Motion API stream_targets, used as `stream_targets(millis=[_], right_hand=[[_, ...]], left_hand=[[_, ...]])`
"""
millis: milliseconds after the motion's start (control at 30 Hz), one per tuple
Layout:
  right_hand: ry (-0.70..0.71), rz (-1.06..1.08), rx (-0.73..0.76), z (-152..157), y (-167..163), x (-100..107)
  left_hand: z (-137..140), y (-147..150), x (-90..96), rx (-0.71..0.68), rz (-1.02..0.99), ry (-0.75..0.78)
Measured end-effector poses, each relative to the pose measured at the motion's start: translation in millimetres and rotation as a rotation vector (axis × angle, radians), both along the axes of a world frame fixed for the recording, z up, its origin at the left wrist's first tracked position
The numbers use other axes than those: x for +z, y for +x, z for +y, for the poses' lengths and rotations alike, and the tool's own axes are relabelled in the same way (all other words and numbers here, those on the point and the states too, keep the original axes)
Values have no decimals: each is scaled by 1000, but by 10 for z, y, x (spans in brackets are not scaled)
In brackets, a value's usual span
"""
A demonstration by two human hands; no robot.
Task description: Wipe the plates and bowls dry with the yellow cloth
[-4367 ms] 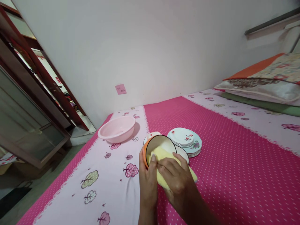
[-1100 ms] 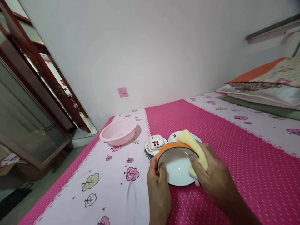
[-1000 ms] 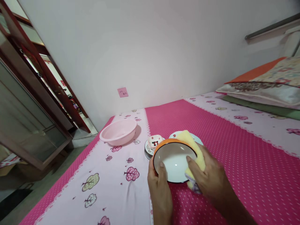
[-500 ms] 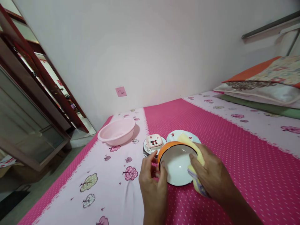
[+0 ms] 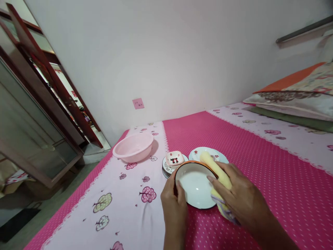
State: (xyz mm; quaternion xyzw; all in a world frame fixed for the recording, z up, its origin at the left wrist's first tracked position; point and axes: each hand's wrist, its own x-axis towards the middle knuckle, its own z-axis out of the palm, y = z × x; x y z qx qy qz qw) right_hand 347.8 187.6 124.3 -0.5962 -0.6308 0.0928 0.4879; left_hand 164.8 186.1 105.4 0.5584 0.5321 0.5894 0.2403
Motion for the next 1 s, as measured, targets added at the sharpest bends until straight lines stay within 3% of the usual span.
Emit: stream_targets(millis=[167,433,733,1000], right_hand=[[-57,167,0,-52,114,165],[-209,337,-118,-63,277,252],[-108,422,-200,-100,305,330],[-63,432,-220,-85,442,263]], left_hand=[[117,37,-132,-66,-181,-161],[218,69,-188,39,-29,-184],[335,41,-321,70,6,-212],[382,74,-314,118,124,-235]])
